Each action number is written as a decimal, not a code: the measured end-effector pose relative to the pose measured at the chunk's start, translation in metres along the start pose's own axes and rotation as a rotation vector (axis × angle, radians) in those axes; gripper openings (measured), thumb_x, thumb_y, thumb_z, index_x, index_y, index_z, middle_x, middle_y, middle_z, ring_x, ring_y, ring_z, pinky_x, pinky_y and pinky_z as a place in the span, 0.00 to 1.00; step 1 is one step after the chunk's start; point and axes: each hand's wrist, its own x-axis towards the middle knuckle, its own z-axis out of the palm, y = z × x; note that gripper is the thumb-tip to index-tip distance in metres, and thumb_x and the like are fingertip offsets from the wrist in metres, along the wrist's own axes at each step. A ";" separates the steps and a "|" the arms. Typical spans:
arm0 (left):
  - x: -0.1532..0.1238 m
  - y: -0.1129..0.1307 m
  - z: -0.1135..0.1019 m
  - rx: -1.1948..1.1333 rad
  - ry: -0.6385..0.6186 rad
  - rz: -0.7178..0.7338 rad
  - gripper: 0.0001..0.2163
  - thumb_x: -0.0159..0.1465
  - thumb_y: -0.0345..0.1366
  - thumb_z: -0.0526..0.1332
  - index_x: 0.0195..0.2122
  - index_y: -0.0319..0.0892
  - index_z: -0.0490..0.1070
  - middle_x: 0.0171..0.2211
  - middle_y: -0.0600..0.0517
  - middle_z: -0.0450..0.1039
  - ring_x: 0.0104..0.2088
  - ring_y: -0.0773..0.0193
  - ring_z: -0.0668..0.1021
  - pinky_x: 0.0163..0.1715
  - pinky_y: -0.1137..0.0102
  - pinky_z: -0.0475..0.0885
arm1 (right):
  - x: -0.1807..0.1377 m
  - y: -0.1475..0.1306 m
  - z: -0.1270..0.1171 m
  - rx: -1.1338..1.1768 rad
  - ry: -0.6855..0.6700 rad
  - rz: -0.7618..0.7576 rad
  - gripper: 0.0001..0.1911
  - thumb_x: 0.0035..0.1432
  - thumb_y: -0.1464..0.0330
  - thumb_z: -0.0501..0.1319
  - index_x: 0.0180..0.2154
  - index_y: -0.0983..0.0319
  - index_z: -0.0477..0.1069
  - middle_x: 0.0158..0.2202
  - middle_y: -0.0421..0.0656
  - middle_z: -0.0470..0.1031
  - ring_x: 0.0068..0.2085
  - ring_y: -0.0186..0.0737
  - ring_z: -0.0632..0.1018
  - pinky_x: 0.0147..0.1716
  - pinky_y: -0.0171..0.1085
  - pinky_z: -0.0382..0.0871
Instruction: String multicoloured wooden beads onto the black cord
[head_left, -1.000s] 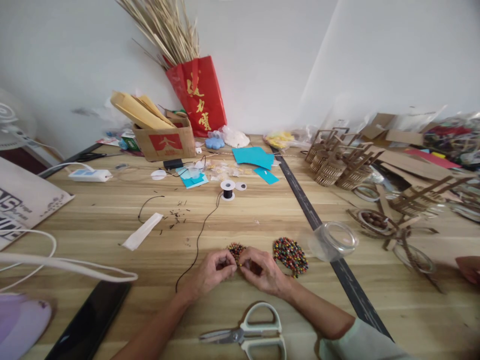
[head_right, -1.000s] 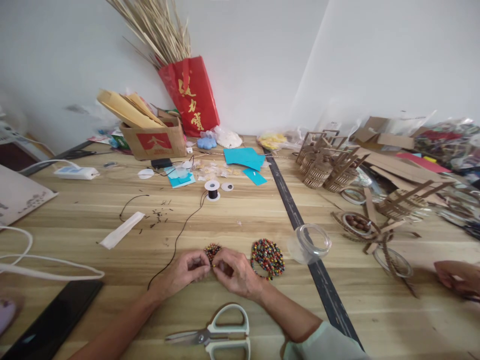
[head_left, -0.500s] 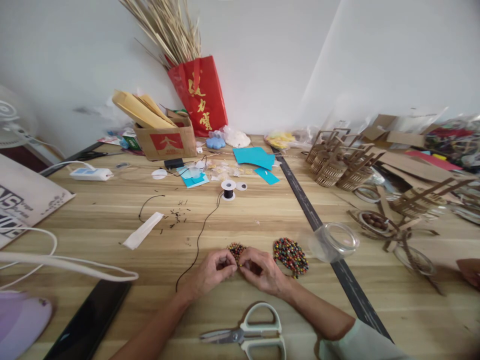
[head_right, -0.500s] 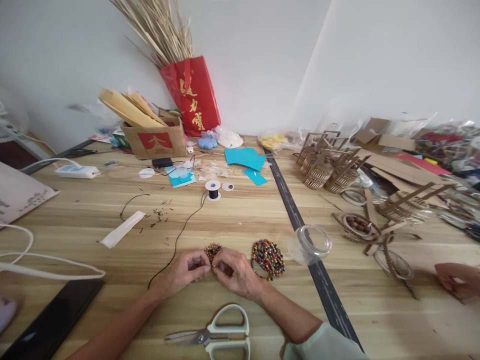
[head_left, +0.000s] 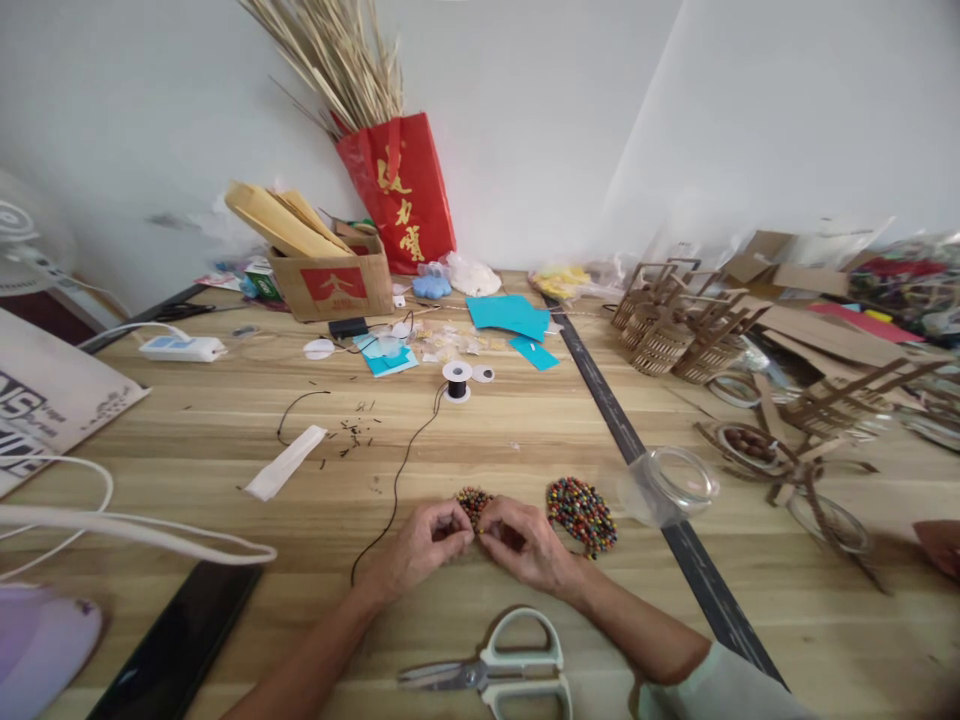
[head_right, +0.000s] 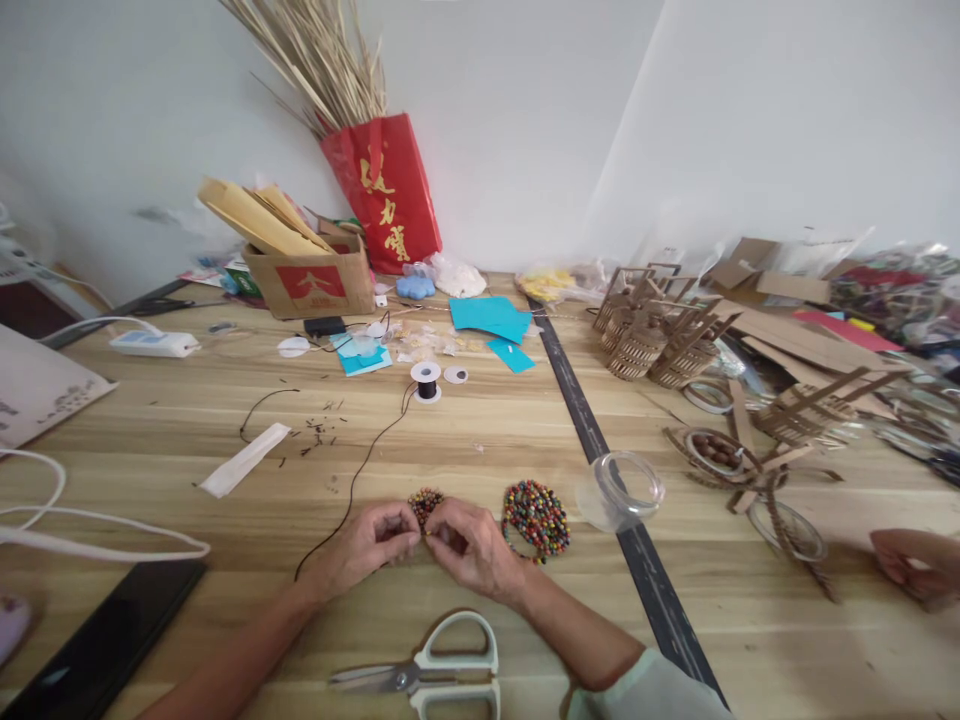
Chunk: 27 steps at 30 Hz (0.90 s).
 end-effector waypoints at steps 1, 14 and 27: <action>0.000 -0.001 0.000 -0.003 0.002 0.002 0.09 0.58 0.39 0.62 0.28 0.39 0.67 0.23 0.56 0.65 0.25 0.69 0.67 0.27 0.74 0.62 | 0.000 0.000 0.000 0.004 -0.002 0.002 0.05 0.62 0.70 0.58 0.33 0.62 0.69 0.26 0.41 0.69 0.26 0.33 0.69 0.23 0.30 0.62; 0.000 -0.002 -0.001 0.009 -0.026 -0.003 0.08 0.60 0.38 0.61 0.29 0.39 0.67 0.24 0.56 0.66 0.25 0.69 0.66 0.27 0.74 0.61 | -0.002 0.005 0.001 0.014 -0.004 -0.007 0.05 0.63 0.70 0.58 0.34 0.63 0.71 0.27 0.41 0.70 0.26 0.32 0.69 0.23 0.30 0.62; -0.001 0.010 0.000 0.038 -0.010 -0.039 0.08 0.58 0.39 0.61 0.28 0.39 0.69 0.23 0.56 0.65 0.25 0.68 0.66 0.27 0.73 0.61 | 0.000 0.004 0.001 0.038 -0.001 -0.041 0.05 0.64 0.69 0.59 0.35 0.63 0.71 0.28 0.42 0.71 0.29 0.35 0.71 0.26 0.32 0.66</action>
